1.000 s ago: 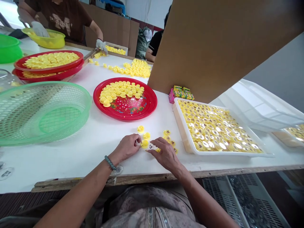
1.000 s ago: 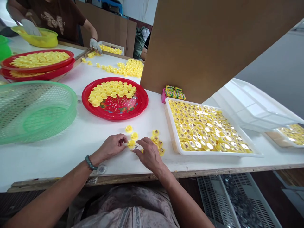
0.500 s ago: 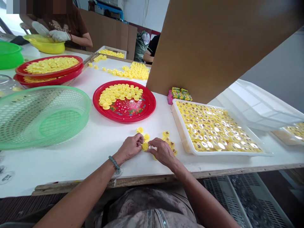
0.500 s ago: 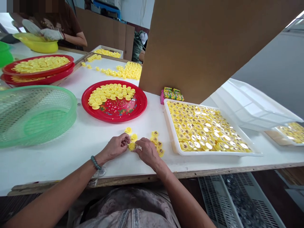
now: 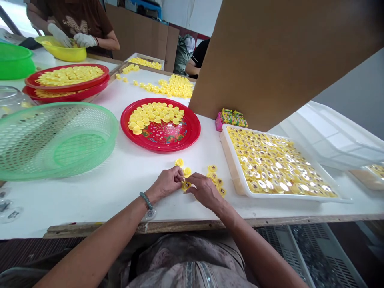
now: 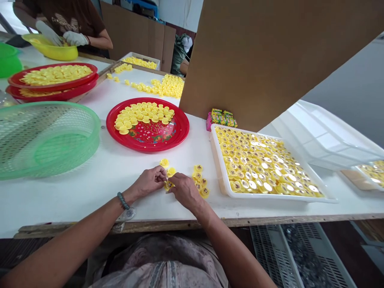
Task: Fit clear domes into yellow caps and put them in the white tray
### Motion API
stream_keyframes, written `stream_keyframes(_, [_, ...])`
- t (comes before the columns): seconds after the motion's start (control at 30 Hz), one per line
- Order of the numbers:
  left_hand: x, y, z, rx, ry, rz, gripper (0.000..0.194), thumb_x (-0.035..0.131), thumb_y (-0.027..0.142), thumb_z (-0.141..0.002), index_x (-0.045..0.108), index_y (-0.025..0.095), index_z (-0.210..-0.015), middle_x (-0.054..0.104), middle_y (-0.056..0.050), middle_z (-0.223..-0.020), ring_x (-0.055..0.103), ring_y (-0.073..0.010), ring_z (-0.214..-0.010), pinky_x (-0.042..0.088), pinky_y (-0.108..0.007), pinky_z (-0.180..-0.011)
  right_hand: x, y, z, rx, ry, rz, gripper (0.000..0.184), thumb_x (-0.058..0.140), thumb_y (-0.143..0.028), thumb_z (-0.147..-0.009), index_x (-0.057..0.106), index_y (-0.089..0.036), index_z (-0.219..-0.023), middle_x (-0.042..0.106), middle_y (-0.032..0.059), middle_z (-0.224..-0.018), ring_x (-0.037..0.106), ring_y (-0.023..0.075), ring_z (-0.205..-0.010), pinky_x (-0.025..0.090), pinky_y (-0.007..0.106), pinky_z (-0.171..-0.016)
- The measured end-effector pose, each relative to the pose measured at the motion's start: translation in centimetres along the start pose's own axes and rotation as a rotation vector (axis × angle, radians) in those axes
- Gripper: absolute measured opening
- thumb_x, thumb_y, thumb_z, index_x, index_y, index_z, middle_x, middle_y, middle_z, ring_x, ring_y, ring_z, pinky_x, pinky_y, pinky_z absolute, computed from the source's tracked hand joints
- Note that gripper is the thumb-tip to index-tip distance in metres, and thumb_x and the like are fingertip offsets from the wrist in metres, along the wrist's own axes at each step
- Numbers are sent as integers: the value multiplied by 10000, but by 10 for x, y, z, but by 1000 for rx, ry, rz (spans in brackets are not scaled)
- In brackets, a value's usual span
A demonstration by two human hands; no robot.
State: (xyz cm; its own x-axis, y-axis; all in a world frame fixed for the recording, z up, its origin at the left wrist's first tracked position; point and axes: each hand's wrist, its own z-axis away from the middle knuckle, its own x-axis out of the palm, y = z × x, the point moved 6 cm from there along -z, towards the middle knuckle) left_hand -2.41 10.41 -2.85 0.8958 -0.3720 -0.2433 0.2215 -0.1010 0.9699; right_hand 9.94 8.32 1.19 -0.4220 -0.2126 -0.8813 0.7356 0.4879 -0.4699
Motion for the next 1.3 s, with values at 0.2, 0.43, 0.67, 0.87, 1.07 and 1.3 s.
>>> stream_keyframes(0.2, [0, -4, -1, -26, -3, 69, 222, 623, 177, -671, 519, 181, -868, 634, -19, -767, 618, -179, -719, 483, -275, -659, 3, -2, -2, -114, -49, 80, 249, 645, -82, -750, 644, -203, -968, 616, 38, -840, 570, 171, -852, 425, 251, -732])
stream_keyframes(0.43, [4, -6, -2, -121, -40, 237, 304, 660, 194, -657, 521, 164, -927, 629, -23, -754, 606, -171, -729, 479, -267, -646, 1, 2, -8, -97, -67, -22, 211, 716, -67, -677, 657, -182, -842, 603, 13, -793, 572, 142, -775, 414, 220, -671])
stream_keyframes(0.67, [10, -13, 1, -235, 4, 218, 226, 656, 226, -669, 493, 186, -820, 584, 21, -602, 545, -146, -462, 439, -248, -440, 0, 3, -12, -61, -97, -105, 212, 771, -81, -612, 655, -163, -771, 604, 5, -769, 573, 129, -737, 400, 206, -631])
stream_keyframes(0.87, [11, -9, 2, -201, -24, 174, 240, 664, 168, -622, 498, 187, -794, 613, 6, -629, 591, -170, -555, 462, -256, -507, -1, -6, -3, -33, -88, -59, 202, 781, -189, -635, 647, -169, -785, 613, 6, -772, 574, 140, -735, 398, 218, -629])
stream_keyframes(1.07, [10, -6, 3, -127, -35, 114, 213, 674, 171, -628, 538, 179, -792, 618, -4, -657, 599, -171, -599, 462, -244, -528, 4, -11, 4, -20, -42, 147, 148, 745, -244, -691, 631, -175, -754, 601, 31, -746, 548, 173, -751, 374, 257, -617])
stream_keyframes(1.3, [-31, 11, -3, -109, 200, 200, 177, 647, 269, -711, 558, 153, -811, 589, -3, -640, 558, -131, -500, 463, -221, -463, -18, -4, 17, 102, 71, 335, 82, 639, -197, -778, 633, -170, -856, 607, 118, -899, 527, 261, -843, 423, 374, -726])
